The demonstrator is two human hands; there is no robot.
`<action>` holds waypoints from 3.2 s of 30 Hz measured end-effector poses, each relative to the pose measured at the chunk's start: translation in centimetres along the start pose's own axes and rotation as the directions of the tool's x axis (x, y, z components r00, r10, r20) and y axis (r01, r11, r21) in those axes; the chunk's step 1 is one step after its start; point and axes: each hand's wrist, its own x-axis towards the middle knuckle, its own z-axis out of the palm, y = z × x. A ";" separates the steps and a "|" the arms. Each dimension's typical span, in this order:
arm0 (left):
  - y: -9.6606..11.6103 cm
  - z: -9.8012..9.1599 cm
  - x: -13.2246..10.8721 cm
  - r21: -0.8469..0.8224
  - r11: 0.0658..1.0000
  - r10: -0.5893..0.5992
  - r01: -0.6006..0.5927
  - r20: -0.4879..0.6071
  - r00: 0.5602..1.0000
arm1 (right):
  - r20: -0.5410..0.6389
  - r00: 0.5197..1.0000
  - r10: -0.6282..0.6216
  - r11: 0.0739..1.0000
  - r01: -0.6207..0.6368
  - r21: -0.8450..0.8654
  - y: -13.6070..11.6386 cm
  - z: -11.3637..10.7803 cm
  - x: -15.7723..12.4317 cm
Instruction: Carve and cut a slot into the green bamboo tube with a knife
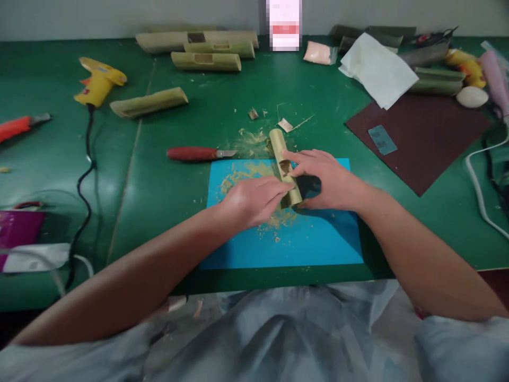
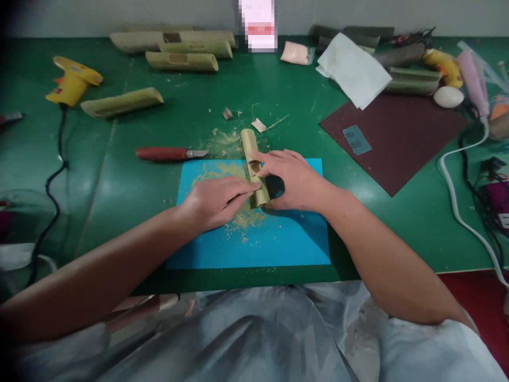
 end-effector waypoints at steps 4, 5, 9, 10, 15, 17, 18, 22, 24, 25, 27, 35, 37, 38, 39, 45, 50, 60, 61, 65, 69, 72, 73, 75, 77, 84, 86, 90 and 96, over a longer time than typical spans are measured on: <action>0.0 0.1 0.1 -0.020 0.999 0.049 -0.049 0.008 0.999 | -0.009 1.000 -0.007 1.000 0.007 -0.011 0.2 0.0 0.0; 0.1 0.0 0.1 -0.021 0.999 0.044 -0.044 0.014 0.999 | -0.006 1.000 -0.008 1.000 0.008 -0.013 0.2 0.0 0.0; 0.5 0.0 0.1 -0.021 1.000 0.012 -0.012 0.017 1.000 | -0.002 1.000 -0.012 1.000 0.012 -0.017 0.0 0.0 0.1; 0.6 0.0 0.1 -0.030 0.999 0.019 -0.019 0.008 1.000 | -0.003 1.000 -0.012 1.000 0.012 -0.018 0.0 0.0 0.1; 0.8 0.0 -0.4 -0.081 0.996 0.032 -0.031 0.011 0.999 | -0.007 1.000 -0.001 1.000 0.001 -0.020 0.0 0.0 0.1; 0.9 0.0 -0.5 -0.078 0.997 0.024 -0.022 0.028 0.999 | -0.006 1.000 -0.008 1.000 0.008 -0.022 0.0 0.0 0.1; 0.9 0.0 -0.5 -0.079 0.997 0.029 -0.027 0.030 0.999 | -0.008 1.000 -0.011 1.000 0.011 -0.027 0.0 0.0 0.1; 1.1 0.0 -0.2 -0.086 0.994 0.068 -0.065 0.030 0.997 | -0.015 1.000 0.002 1.000 -0.002 -0.031 0.1 0.0 0.1; 1.3 -0.1 -0.3 -0.077 0.995 0.063 -0.059 0.045 0.997 | -0.003 1.000 0.005 1.000 -0.005 -0.021 0.0 0.0 0.1; 1.3 -0.2 -0.4 -0.069 0.996 0.054 -0.050 0.061 0.997 | 0.001 1.000 0.004 1.000 -0.004 -0.017 0.0 0.0 0.2; 1.4 -0.3 -0.4 -0.058 0.998 0.040 -0.035 0.090 0.995 | -0.002 1.000 0.005 1.000 -0.005 -0.016 -0.1 0.0 0.2; 1.4 -0.4 -0.6 -0.063 0.996 0.071 -0.066 0.088 0.994 | 0.003 1.000 0.006 1.000 -0.006 -0.006 -0.1 0.0 0.2; 1.5 -0.3 -0.5 -0.058 0.996 0.070 -0.064 0.096 0.993 | 0.002 1.000 0.010 1.000 -0.010 -0.011 -0.1 0.0 0.2; 1.5 -0.3 -0.5 -0.062 0.996 0.068 -0.062 0.101 0.993 | 0.001 1.000 0.014 1.000 -0.014 -0.014 -0.1 0.0 0.2; 1.5 -0.3 -0.4 -0.066 0.996 0.066 -0.060 0.105 0.992 | 0.001 1.000 0.020 1.000 -0.020 -0.016 -0.1 0.0 0.2; 1.2 -0.5 -0.3 -0.072 0.995 0.068 -0.061 0.086 0.994 | 0.021 1.000 0.012 1.000 -0.012 -0.019 -0.5 -0.2 0.2; 0.3 -0.1 0.1 -0.039 0.997 0.068 -0.067 0.021 0.997 | 0.016 1.000 0.017 0.999 -0.017 -0.037 -0.3 -0.1 0.2; -0.4 -0.1 0.0 -0.017 0.999 0.039 -0.039 0.006 0.999 | 0.018 0.999 0.029 1.000 -0.029 0.001 -0.3 -0.2 0.0; -0.4 -0.2 -0.1 -0.015 0.999 0.035 -0.034 0.007 0.999 | 0.019 1.000 0.023 1.000 -0.024 0.004 -0.3 -0.2 0.0; -0.6 -0.4 -0.1 0.006 1.000 0.006 -0.006 0.000 1.000 | 0.020 1.000 0.019 1.000 -0.020 0.009 -0.3 -0.2 0.1; -0.4 -0.4 0.3 -0.019 0.999 0.029 -0.029 -0.013 1.000 | 0.020 0.999 0.035 0.999 -0.035 -0.001 -0.3 -0.1 0.1; -0.2 -0.2 0.2 -0.015 1.000 0.007 -0.007 -0.003 1.000 | 0.016 1.000 0.016 1.000 -0.016 0.001 -0.3 -0.1 0.1; -0.2 -0.1 0.2 -0.009 1.000 -0.004 0.004 -0.001 1.000 | 0.014 1.000 0.008 1.000 -0.008 0.004 -0.3 -0.1 0.1; -0.2 0.0 0.2 -0.004 1.000 -0.012 0.012 0.002 1.000 | 0.011 1.000 0.003 1.000 -0.003 0.008 -0.3 -0.1 0.1; -0.1 0.0 0.2 -0.015 1.000 0.008 -0.008 0.000 1.000 | 0.011 1.000 0.013 1.000 -0.014 0.007 -0.2 -0.1 0.1; 0.0 0.0 0.2 -0.028 1.000 -0.008 0.009 0.014 1.000 | 0.018 1.000 0.025 1.000 -0.024 -0.002 -0.2 0.0 0.1; 0.0 -0.1 0.5 -0.055 0.998 -0.009 0.009 0.001 1.000 | 0.014 0.999 0.033 0.999 -0.033 -0.005 -0.3 0.0 0.1; 0.2 -0.6 0.3 -0.045 0.999 0.015 -0.012 0.052 0.999 | 0.012 1.000 0.018 1.000 -0.018 -0.011 -0.4 -0.1 0.2; 0.3 -0.3 0.3 0.013 0.999 0.047 -0.047 0.026 0.999 | 0.010 0.999 0.036 0.999 -0.036 -0.018 -0.4 -0.1 0.1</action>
